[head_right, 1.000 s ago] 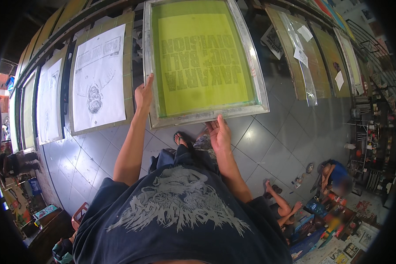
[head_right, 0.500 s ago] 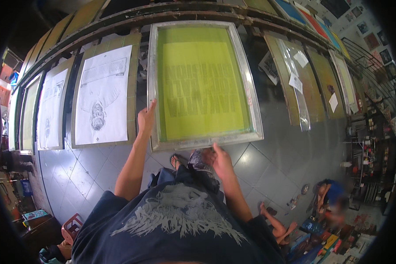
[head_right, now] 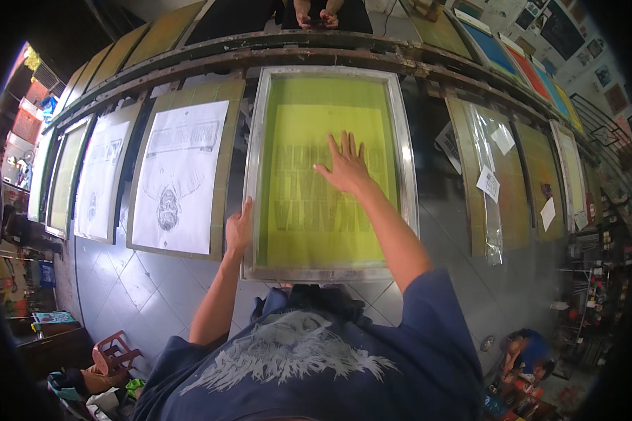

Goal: The person prepares screen printing frames by applying tape to the edges and securing stencils. They use scissors to cut tape and place paper stencils onto the frames, smoothing them down. The person then lifts and positions the frames on a workbench.

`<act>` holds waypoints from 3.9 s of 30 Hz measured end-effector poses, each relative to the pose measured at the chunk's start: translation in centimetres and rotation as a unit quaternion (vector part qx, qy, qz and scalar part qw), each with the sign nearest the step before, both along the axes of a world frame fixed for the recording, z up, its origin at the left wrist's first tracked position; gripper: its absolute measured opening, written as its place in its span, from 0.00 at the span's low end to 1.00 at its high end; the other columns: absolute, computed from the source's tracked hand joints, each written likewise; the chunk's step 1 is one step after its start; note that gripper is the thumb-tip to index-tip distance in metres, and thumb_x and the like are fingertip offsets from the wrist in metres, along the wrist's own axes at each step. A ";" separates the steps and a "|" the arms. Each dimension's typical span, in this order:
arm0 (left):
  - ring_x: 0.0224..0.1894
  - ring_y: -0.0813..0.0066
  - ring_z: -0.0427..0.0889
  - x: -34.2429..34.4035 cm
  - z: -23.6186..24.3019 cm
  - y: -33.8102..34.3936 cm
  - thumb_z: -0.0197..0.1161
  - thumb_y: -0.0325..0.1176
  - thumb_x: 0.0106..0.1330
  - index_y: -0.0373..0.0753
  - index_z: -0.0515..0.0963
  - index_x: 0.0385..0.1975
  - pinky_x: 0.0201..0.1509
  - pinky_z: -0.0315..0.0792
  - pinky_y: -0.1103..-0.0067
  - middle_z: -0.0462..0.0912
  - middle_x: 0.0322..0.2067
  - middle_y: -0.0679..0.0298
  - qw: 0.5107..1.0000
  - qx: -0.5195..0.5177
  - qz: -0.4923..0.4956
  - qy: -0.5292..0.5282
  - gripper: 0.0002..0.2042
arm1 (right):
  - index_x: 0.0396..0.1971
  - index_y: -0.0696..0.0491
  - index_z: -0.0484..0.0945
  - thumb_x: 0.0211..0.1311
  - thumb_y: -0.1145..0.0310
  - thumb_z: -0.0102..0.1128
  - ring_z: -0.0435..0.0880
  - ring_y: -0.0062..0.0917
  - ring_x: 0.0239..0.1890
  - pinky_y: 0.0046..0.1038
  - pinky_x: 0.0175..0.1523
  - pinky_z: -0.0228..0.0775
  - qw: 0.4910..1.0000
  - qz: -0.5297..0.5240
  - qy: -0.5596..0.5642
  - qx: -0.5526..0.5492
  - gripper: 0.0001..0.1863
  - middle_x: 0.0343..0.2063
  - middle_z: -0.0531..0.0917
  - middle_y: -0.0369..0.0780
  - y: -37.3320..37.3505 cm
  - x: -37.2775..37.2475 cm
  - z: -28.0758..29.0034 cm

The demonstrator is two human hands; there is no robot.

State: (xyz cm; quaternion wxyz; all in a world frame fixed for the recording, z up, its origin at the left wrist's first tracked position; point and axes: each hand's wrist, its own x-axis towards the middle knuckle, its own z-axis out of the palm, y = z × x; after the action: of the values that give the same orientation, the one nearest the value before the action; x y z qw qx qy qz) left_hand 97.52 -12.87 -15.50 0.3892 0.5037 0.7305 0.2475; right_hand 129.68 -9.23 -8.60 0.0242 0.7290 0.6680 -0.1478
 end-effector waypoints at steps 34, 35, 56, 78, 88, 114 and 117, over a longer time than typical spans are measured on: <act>0.29 0.69 0.77 1.1 2.0 -0.6 0.64 0.72 0.59 0.27 0.85 0.36 0.38 0.72 0.71 0.80 0.23 0.59 0.994 -0.056 0.090 0.039 0.41 | 0.79 0.55 0.40 0.59 0.20 0.45 0.69 0.48 0.71 0.43 0.81 0.48 0.995 0.073 0.071 0.018 0.63 0.67 0.70 0.57 15.2 4.9 -0.7; 0.28 0.69 0.76 1.1 2.0 -0.6 0.64 0.72 0.59 0.28 0.85 0.37 0.38 0.72 0.71 0.80 0.22 0.59 0.993 -0.062 0.086 0.043 0.41 | 0.79 0.53 0.39 0.58 0.19 0.45 0.67 0.48 0.72 0.41 0.81 0.48 0.991 0.039 0.123 -0.033 0.64 0.68 0.69 0.57 15.4 5.0 -0.5; 0.31 0.63 0.83 1.2 3.3 -1.0 0.63 0.72 0.59 0.27 0.84 0.37 0.40 0.74 0.68 0.83 0.24 0.53 0.993 -0.053 0.098 0.027 0.41 | 0.77 0.57 0.51 0.62 0.27 0.53 0.72 0.48 0.69 0.38 0.74 0.61 0.986 0.121 0.095 0.067 0.57 0.66 0.72 0.57 17.5 7.1 -2.3; 0.33 0.57 0.86 0.7 2.1 -0.7 0.62 0.77 0.55 0.29 0.86 0.38 0.43 0.77 0.66 0.85 0.26 0.49 0.995 -0.060 0.069 0.038 0.44 | 0.78 0.52 0.23 0.70 0.59 0.40 0.66 0.42 0.73 0.55 0.81 0.24 0.972 0.051 0.188 0.129 0.46 0.72 0.67 0.51 16.2 10.0 -3.5; 0.33 0.57 0.85 0.8 1.8 -1.0 0.63 0.76 0.54 0.29 0.85 0.35 0.43 0.76 0.66 0.84 0.26 0.49 0.994 -0.026 0.096 0.034 0.44 | 0.78 0.54 0.27 0.68 0.60 0.45 0.65 0.46 0.74 0.51 0.82 0.34 0.987 0.130 0.043 0.084 0.48 0.73 0.64 0.52 15.3 7.4 -4.6; 0.34 0.58 0.86 0.6 2.0 -0.8 0.64 0.75 0.55 0.28 0.86 0.40 0.44 0.77 0.66 0.86 0.27 0.49 0.994 -0.062 0.085 -0.009 0.44 | 0.78 0.54 0.46 0.56 0.78 0.52 0.71 0.43 0.69 0.52 0.81 0.39 0.994 0.100 -0.038 -0.005 0.47 0.64 0.78 0.46 17.5 9.4 -1.5; 0.35 0.57 0.86 0.7 2.1 -0.6 0.64 0.75 0.55 0.28 0.86 0.40 0.44 0.77 0.66 0.86 0.28 0.50 0.995 -0.055 0.077 0.002 0.44 | 0.77 0.56 0.49 0.55 0.75 0.57 0.74 0.44 0.67 0.52 0.80 0.41 0.992 0.101 -0.080 -0.010 0.47 0.62 0.78 0.52 18.2 7.1 -1.7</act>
State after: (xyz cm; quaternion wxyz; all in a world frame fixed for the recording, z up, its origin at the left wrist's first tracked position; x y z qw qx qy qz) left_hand 98.17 -13.49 -13.37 0.3947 0.4238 0.7804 0.2356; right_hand 136.77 8.94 -10.32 0.0996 0.6666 0.7329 -0.0926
